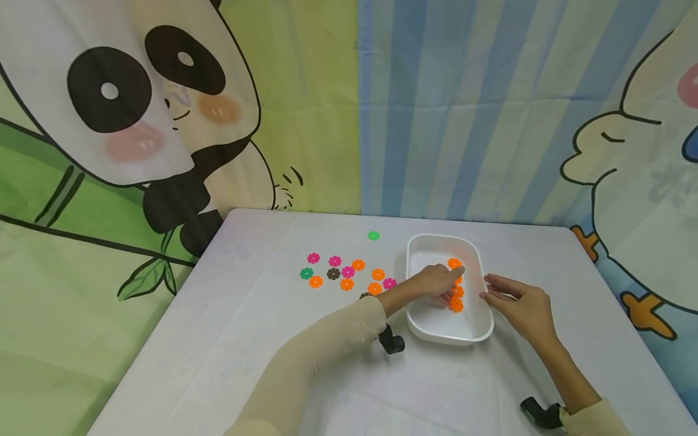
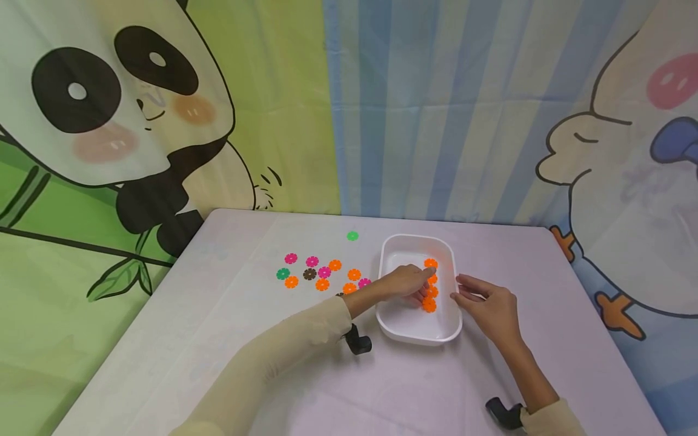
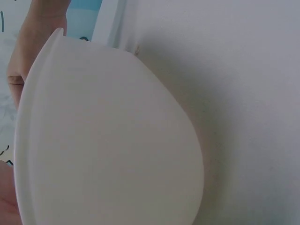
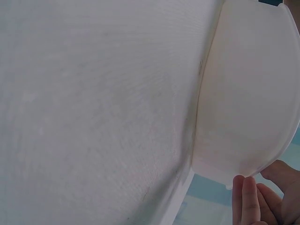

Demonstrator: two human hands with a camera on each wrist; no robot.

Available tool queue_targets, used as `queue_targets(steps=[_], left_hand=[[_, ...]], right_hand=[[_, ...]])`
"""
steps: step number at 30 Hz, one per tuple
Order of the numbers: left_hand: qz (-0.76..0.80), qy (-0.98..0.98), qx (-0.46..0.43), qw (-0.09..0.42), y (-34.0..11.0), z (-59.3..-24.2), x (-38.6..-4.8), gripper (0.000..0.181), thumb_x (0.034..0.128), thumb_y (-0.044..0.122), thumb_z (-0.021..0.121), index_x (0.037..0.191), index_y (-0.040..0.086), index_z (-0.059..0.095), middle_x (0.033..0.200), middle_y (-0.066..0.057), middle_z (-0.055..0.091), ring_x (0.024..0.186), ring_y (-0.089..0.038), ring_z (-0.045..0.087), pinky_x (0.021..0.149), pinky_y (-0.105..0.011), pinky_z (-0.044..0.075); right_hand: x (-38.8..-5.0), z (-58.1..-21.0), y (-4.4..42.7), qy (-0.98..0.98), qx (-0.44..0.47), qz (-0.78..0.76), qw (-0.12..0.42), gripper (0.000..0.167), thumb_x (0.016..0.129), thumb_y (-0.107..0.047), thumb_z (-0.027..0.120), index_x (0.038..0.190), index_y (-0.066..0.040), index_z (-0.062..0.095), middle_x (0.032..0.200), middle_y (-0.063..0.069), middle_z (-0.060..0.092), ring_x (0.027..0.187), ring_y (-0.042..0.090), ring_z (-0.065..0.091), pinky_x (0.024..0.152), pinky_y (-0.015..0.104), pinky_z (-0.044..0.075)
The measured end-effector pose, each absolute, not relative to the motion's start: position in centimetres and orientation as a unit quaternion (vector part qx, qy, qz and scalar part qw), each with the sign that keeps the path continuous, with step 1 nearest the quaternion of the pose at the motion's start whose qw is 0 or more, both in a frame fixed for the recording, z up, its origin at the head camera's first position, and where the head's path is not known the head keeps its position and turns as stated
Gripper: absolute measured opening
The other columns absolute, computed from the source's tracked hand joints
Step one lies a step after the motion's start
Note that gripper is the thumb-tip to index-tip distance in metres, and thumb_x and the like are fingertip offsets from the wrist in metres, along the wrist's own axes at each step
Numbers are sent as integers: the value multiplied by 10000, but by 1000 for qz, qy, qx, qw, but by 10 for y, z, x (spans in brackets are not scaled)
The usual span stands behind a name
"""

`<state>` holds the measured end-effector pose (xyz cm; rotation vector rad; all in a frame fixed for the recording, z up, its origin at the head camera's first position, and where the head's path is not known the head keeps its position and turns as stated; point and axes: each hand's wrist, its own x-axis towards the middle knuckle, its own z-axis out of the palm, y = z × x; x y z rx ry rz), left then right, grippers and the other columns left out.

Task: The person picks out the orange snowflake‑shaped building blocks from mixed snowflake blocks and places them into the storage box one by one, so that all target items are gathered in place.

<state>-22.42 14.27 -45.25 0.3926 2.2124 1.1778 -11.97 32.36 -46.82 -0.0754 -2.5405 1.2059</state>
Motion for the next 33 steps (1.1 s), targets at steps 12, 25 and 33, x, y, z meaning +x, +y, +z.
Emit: queue_targets(steps=[12, 25, 33], left_hand=[[446, 832, 126, 306, 136, -450, -230, 633, 996, 545, 410, 1044, -33, 664, 757, -100, 684, 642, -224, 696, 613, -307, 577], [503, 803, 173, 268, 127, -450, -234, 578, 1007, 482, 432, 1034, -47, 664, 761, -67, 696, 683, -192, 703, 662, -276, 571], [582, 748, 234, 217, 80, -431, -274, 442, 1031, 364, 469, 1094, -42, 632, 921, -124, 701, 848, -291, 703, 734, -353, 585]], right_hand=[[-118, -465, 320, -892, -25, 420, 164, 490, 824, -265, 795, 1216, 2, 670, 1161, 166, 676, 891, -129, 607, 710, 95, 492], [-119, -466, 320, -897, -24, 410, 165, 479, 824, -260, 797, 1210, -3, 676, 1155, 162, 680, 899, -97, 625, 707, 92, 491], [-118, -467, 321, -895, -35, 413, 166, 486, 823, -262, 798, 1215, -3, 672, 1164, 167, 676, 894, -132, 599, 710, 94, 491]])
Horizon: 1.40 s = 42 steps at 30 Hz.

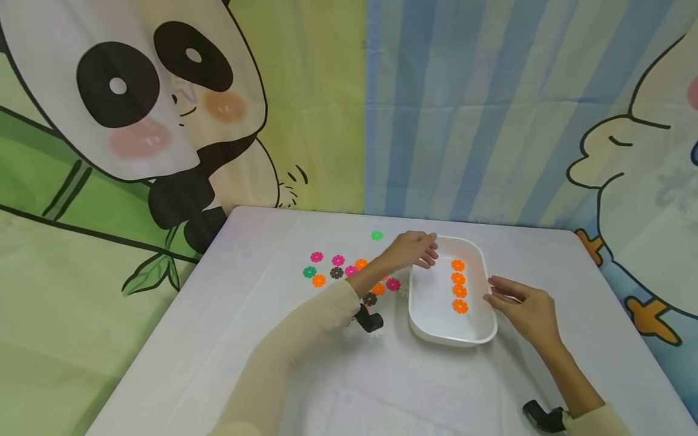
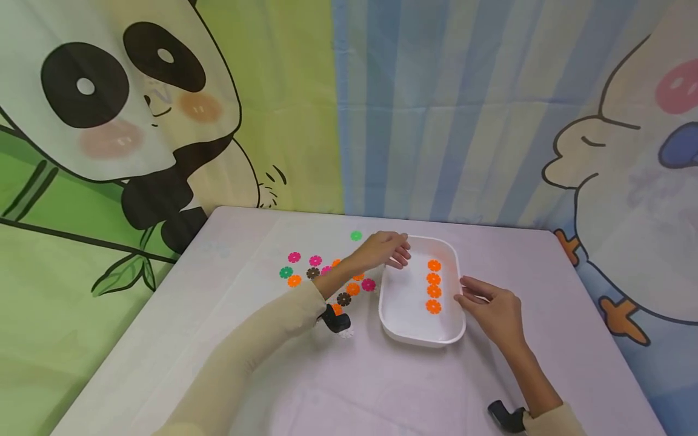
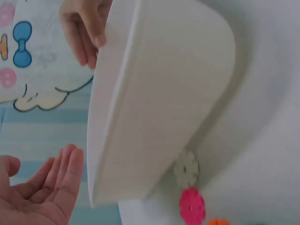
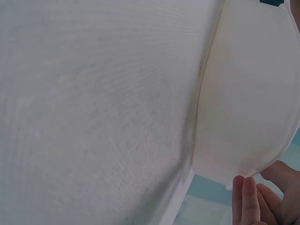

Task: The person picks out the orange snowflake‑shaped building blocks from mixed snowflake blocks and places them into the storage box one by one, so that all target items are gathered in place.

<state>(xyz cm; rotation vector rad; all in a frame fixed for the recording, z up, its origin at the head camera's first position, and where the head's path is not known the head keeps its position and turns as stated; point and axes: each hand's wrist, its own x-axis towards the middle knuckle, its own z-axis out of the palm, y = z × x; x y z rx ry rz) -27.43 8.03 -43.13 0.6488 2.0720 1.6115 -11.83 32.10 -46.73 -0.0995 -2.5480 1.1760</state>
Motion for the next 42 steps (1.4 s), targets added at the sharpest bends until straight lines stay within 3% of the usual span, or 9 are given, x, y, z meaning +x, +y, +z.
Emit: queue_targets(steps=[4, 7, 12, 20, 29, 42], left_hand=[[544, 775, 281, 158, 46, -435, -294, 264, 997, 202, 563, 1107, -25, 641, 984, -143, 693, 902, -316, 692, 756, -328, 579], [483, 805, 317, 133, 23, -445, -304, 198, 943, 95, 632, 1114, -4, 651, 1020, -125, 694, 922, -243, 682, 778, -246, 555], [401, 829, 359, 153, -4, -464, -308, 292, 878, 21, 702, 1165, 30, 650, 1102, -79, 686, 997, -121, 650, 852, -196, 516], [330, 832, 392, 211, -22, -476, -307, 376, 875, -5, 694, 1242, 70, 654, 1208, -5, 660, 1134, -131, 606, 908, -221, 498], [253, 839, 447, 182, -26, -481, -311, 378, 887, 75, 713, 1261, 102, 660, 1224, 24, 658, 1121, -108, 590, 938, -184, 461], [268, 846, 429, 171, -25, -487, -311, 319, 874, 108, 734, 1187, 106, 670, 1139, 49, 666, 1071, -87, 593, 929, -180, 465]], right_hand=[[-117, -467, 322, -891, -39, 421, 163, 487, 826, -246, 796, 1222, 5, 665, 1171, 174, 671, 888, -144, 592, 712, 106, 497], [-117, -468, 323, -892, -42, 420, 160, 485, 831, -242, 792, 1225, 9, 661, 1175, 173, 669, 886, -162, 576, 709, 107, 498], [-117, -469, 325, -894, -39, 415, 164, 472, 834, -224, 790, 1220, 15, 662, 1174, 174, 669, 882, -181, 560, 710, 100, 493], [-117, -468, 324, -893, -40, 419, 159, 477, 838, -227, 786, 1225, 20, 656, 1182, 181, 663, 878, -187, 556, 710, 99, 493], [-118, -464, 321, -893, -46, 419, 161, 493, 828, -257, 794, 1227, 2, 663, 1178, 169, 669, 880, -167, 573, 716, 91, 487], [-117, -467, 320, -891, -45, 423, 158, 486, 840, -247, 784, 1228, 17, 656, 1187, 179, 660, 878, -173, 566, 714, 100, 491]])
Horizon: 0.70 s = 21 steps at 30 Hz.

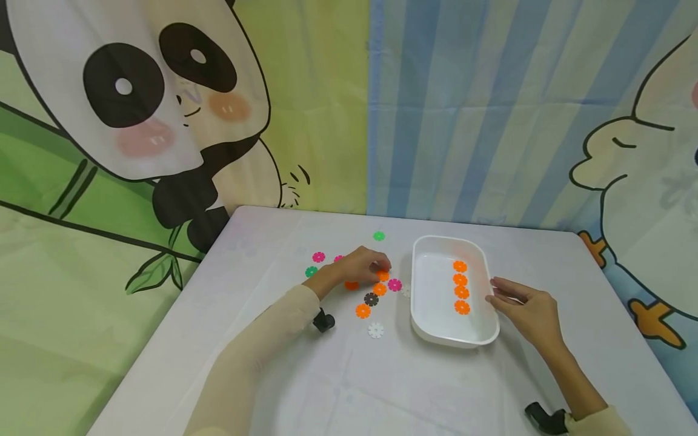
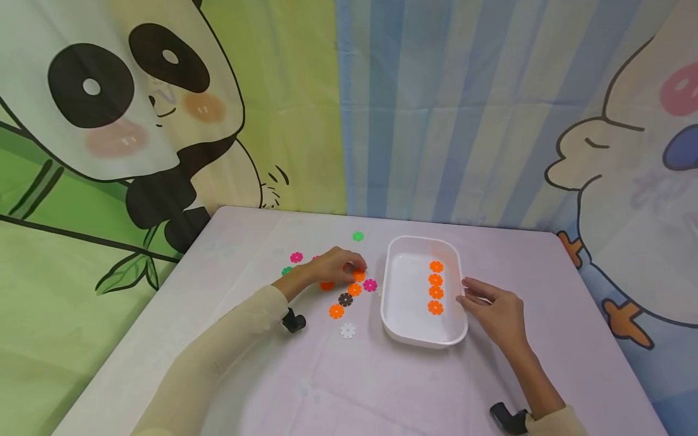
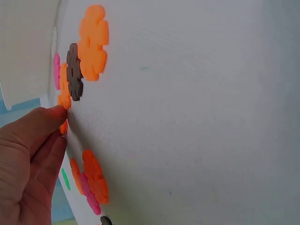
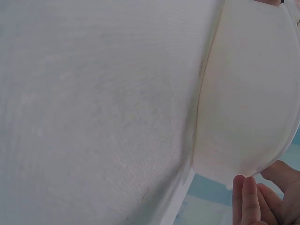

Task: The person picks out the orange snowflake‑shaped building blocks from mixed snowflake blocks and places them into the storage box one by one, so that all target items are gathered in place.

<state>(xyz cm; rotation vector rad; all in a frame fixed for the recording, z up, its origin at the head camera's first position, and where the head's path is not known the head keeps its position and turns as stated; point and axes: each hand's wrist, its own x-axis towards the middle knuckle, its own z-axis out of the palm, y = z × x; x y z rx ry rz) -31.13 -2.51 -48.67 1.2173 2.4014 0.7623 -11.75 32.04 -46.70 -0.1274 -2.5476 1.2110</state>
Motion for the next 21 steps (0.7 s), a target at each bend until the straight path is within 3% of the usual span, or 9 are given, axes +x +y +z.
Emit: queue_targets(steps=[9, 21], left_hand=[[262, 860, 407, 161, -22, -486, -308, 424, 843, 89, 745, 1247, 78, 617, 1111, 30, 644, 1017, -103, 576, 915, -195, 478], [337, 845, 397, 123, -21, -482, -303, 544, 841, 77, 752, 1339, 3, 545, 1169, -40, 653, 1065, -167, 617, 930, -251, 495]], right_hand=[[-119, -467, 321, -896, -40, 413, 162, 477, 842, -254, 781, 1224, 6, 662, 1185, 166, 665, 880, -186, 554, 716, 93, 487], [-118, -468, 321, -897, -41, 409, 166, 468, 831, -258, 791, 1204, 1, 677, 1166, 156, 675, 875, -184, 559, 710, 87, 485]])
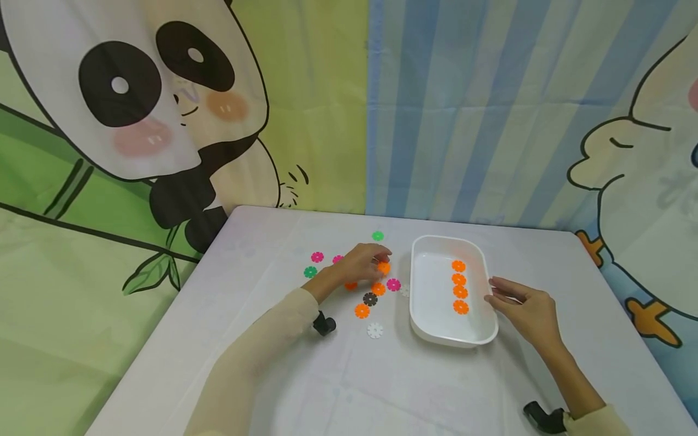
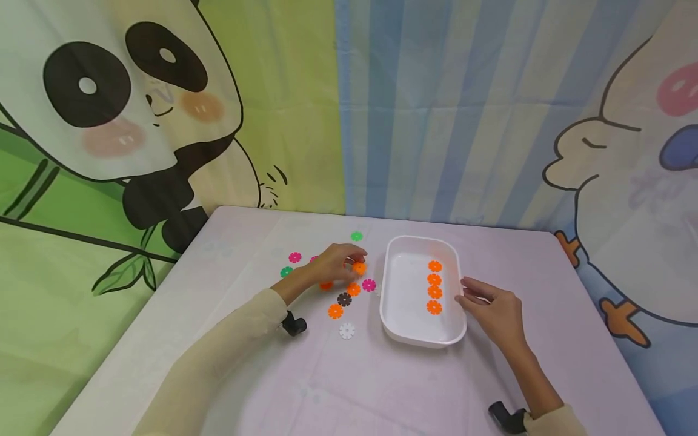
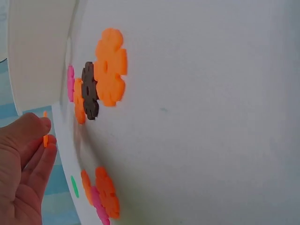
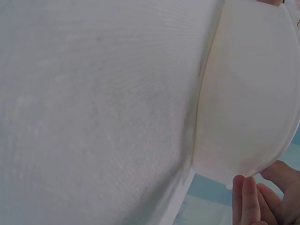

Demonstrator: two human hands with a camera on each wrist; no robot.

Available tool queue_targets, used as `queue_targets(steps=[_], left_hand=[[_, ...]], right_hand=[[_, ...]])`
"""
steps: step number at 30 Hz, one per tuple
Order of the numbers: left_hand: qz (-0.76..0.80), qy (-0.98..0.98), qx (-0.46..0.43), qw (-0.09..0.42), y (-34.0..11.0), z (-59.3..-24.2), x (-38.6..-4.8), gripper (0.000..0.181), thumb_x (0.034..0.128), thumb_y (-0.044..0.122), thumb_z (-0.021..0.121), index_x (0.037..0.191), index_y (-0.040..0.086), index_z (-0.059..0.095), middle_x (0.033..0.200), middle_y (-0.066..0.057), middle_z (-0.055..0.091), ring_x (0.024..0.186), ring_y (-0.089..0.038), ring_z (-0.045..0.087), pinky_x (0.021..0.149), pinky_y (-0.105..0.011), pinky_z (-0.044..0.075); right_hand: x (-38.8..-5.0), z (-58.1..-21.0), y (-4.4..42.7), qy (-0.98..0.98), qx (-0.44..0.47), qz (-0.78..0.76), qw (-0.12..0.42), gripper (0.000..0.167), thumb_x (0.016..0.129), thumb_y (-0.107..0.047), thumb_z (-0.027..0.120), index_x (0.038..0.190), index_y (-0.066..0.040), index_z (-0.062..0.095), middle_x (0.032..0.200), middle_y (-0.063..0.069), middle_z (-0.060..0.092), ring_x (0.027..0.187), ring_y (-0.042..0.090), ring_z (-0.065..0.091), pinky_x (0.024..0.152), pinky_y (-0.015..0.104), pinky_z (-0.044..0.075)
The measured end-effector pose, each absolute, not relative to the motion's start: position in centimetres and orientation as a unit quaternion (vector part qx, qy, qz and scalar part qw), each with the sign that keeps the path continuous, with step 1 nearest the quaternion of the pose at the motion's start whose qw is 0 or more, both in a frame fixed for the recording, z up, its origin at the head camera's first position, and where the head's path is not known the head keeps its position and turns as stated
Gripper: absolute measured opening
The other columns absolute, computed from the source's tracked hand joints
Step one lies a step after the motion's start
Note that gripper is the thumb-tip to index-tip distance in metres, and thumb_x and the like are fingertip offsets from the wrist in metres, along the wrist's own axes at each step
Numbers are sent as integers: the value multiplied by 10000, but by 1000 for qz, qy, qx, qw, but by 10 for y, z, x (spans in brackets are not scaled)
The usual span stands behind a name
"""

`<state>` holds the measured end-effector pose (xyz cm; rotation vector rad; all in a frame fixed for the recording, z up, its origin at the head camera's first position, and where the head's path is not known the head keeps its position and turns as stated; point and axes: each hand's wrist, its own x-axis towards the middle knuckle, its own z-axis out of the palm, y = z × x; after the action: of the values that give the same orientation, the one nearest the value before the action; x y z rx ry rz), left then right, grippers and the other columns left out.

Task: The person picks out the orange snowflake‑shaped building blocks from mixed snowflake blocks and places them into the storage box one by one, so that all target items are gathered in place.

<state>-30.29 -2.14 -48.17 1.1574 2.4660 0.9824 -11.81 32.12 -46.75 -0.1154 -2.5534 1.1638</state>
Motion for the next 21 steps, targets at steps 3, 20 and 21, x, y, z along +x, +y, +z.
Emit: queue_targets(steps=[3, 20, 21], left_hand=[[360, 833, 406, 114, -21, -478, -302, 528, 852, 75, 742, 1337, -6, 547, 1180, -40, 661, 1099, -154, 613, 939, -240, 486], [477, 761, 436, 56, 4, -458, -264, 484, 849, 16, 734, 1305, -27, 578, 1161, -52, 686, 1078, -79, 629, 903, -207, 494], [481, 757, 440, 55, 7, -457, -260, 483, 849, 12, 732, 1305, -30, 576, 1163, -58, 686, 1080, -81, 630, 904, -210, 494]], right_hand=[[-118, -467, 321, -897, -39, 408, 167, 465, 831, -258, 791, 1201, 1, 678, 1166, 152, 675, 879, -183, 560, 710, 83, 482], [-116, -465, 319, -893, -39, 417, 163, 471, 839, -265, 783, 1209, 4, 673, 1176, 158, 669, 887, -169, 568, 712, 91, 488], [-116, -465, 319, -893, -38, 418, 163, 469, 840, -261, 783, 1209, 6, 672, 1176, 160, 669, 887, -172, 566, 712, 91, 488]])
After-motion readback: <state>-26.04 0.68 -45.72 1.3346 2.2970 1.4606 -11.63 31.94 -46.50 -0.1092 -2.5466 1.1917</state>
